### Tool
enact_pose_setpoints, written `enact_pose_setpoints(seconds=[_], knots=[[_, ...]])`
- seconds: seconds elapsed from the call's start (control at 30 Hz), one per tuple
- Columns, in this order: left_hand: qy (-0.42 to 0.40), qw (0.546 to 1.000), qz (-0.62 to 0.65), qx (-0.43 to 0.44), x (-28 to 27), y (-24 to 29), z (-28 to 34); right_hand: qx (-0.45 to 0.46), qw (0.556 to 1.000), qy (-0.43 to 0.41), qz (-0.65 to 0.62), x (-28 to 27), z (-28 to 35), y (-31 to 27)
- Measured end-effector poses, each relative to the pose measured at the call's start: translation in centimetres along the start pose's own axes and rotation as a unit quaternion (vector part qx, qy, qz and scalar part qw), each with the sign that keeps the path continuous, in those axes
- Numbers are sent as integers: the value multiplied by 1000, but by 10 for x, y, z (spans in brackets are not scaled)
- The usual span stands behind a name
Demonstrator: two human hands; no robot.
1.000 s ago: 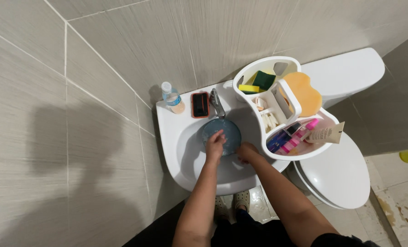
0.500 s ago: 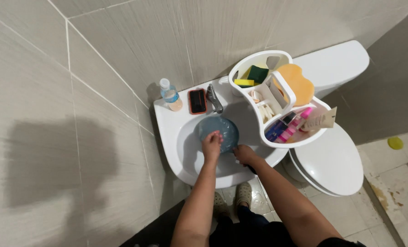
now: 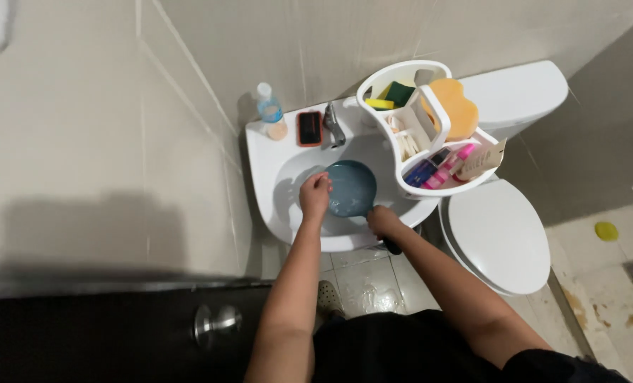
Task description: The person washes a blue plastic scoop in the sink, then uses it to pour water onto the tiled bathroom floor while scrubbing with a white brush. They refill the scoop from the shower tap and continue scrubbing the floor area near the drain.
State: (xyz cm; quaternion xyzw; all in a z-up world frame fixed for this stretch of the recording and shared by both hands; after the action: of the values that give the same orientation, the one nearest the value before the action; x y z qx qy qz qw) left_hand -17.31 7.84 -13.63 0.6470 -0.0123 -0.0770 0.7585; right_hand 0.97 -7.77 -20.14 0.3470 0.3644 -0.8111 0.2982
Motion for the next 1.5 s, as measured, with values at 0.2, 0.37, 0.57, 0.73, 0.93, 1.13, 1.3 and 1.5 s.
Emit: enact_pose_setpoints(seconds=[0.2, 0.37, 0.57, 0.73, 0.93, 1.13, 1.3, 1.5], knots=[[19, 995, 88, -34, 0, 6, 55, -10, 975, -32, -221, 25, 0, 37], [18, 994, 106, 28, 18, 6, 81, -85, 972, -23, -219, -14, 68, 20], [11, 993, 106, 55, 5, 61, 163, -122, 956, -33, -264, -35, 115, 16], [12, 990, 133, 45, 1, 87, 225, -165, 962, -53, -212, -36, 145, 29], [-20, 986, 164, 38, 13, 44, 242, -158, 984, -43, -74, -48, 212, 56], [-70, 979, 190, 12, 28, 12, 265, -99, 975, -87, -177, -22, 256, 99], [-129, 982, 134, -7, 27, 26, 309, -33, 969, -68, -234, 21, 285, 137], [-187, 981, 42, 5, 54, -87, 287, 20, 956, -61, -286, 91, 286, 176]])
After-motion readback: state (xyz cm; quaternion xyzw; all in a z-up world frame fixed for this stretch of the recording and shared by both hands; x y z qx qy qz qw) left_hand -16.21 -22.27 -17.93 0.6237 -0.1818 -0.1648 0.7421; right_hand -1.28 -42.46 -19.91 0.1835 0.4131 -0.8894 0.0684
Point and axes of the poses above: each hand's wrist, its own z-axis away from the middle knuckle, its own x-axis out of the palm, y = z × x, the point moved 10 cm from there along -z, towards the middle knuckle, and after that the axes turned 7 degrees about z, right-handed, at the moved point
